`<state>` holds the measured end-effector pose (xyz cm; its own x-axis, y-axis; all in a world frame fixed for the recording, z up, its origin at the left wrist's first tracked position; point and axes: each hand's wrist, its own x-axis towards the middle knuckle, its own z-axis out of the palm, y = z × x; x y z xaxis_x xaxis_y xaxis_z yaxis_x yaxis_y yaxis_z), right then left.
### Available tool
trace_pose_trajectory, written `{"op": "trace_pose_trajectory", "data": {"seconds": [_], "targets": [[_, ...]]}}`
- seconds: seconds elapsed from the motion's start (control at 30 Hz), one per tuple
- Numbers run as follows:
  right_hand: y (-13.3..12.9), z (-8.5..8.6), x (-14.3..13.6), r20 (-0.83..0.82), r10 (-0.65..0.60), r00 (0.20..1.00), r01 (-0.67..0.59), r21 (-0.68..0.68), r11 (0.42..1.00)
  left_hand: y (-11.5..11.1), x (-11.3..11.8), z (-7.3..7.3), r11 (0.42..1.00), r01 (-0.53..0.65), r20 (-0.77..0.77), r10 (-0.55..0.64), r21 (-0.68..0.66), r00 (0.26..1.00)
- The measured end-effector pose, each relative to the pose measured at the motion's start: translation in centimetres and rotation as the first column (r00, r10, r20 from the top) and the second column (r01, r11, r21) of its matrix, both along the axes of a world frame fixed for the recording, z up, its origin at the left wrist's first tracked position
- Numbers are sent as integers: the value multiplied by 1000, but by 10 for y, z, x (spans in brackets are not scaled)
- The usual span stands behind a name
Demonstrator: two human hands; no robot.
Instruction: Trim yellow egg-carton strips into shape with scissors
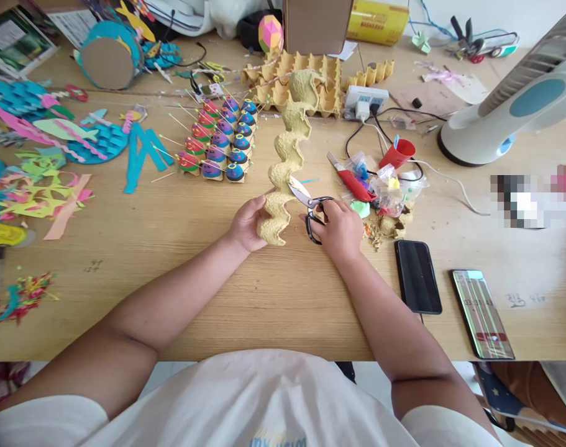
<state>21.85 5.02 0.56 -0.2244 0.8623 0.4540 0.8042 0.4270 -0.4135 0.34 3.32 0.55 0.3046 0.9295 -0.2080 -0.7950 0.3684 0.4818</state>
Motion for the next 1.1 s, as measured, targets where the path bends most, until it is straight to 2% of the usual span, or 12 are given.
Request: {"op": "trace_pose_trajectory", "data": {"seconds": [0.2, 0.63, 1.1], "targets": [[0, 0, -1, 3, 1, 1000, -1, 1, 1000, -1, 2, 1, 999, 12, -5, -13, -41, 1000], [1, 0, 0, -23, -6, 1000, 6, -6, 1000, -1, 2, -1, 1000, -2, -11, 2, -17, 1000], [1, 3, -3, -1, -38, 999, 38, -81, 996, 0, 2, 2, 999, -18, -15, 18, -34, 1000]]}}
